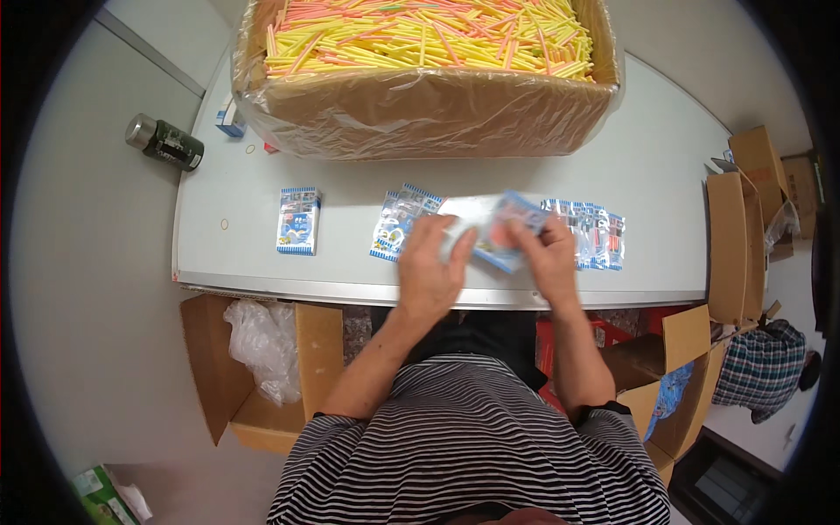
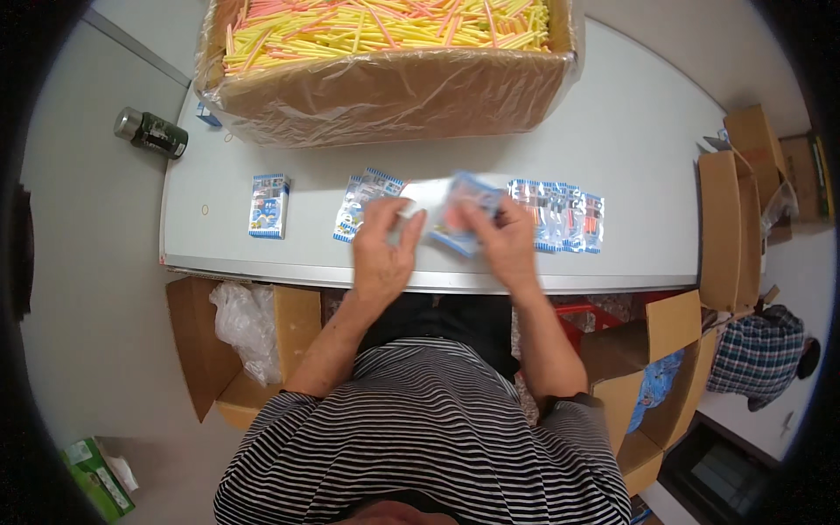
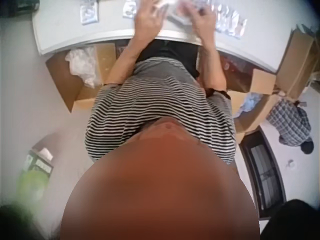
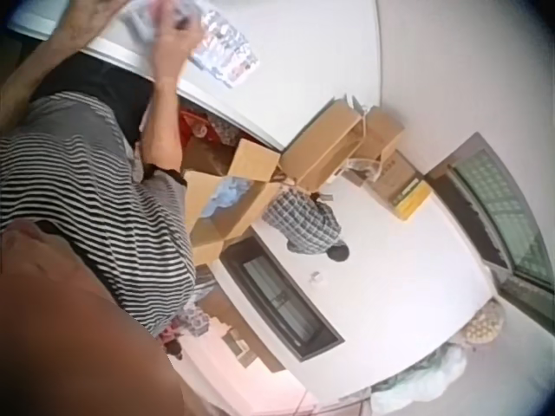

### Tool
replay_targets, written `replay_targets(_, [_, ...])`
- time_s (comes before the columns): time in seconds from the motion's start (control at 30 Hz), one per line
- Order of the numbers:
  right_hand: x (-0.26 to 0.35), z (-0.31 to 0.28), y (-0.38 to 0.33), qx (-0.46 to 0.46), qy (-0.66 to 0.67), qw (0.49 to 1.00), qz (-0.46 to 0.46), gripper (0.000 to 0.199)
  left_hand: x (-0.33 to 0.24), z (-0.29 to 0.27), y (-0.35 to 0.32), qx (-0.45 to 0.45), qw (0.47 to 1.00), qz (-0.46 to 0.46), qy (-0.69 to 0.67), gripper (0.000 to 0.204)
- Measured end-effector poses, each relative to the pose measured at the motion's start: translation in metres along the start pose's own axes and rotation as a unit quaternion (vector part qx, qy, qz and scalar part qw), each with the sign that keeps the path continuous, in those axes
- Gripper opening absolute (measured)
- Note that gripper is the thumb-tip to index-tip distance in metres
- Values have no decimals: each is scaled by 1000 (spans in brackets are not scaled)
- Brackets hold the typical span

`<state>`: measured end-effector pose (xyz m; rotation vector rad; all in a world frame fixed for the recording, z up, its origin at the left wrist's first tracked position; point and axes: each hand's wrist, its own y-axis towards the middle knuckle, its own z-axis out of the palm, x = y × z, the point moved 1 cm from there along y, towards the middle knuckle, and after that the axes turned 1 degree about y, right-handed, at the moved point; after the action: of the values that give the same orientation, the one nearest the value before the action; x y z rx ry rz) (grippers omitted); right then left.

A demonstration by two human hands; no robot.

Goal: Packing small product packets into cardboard boxes for shipping.

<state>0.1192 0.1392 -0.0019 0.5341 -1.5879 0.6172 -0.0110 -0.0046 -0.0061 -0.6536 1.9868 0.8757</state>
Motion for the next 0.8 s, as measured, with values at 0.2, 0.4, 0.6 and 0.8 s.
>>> replay_targets(0.2, [16,-75,21,-22,-171,983,57,26,41,-60,16,2,943,-88,320,42])
replay_targets(0.4, [23,-69,13,-184,-511,836,-84,45,48,-50,17,25,958,-137,252,37])
replay_targets(0.6, [106,-76,40,-196,-348,893,-208,29,50,-56,23,11,961,-125,246,36])
replay_targets(0.8, [197,-14,135,-43,-356,840,-406,24,59,-57,22,27,965,-133,225,36])
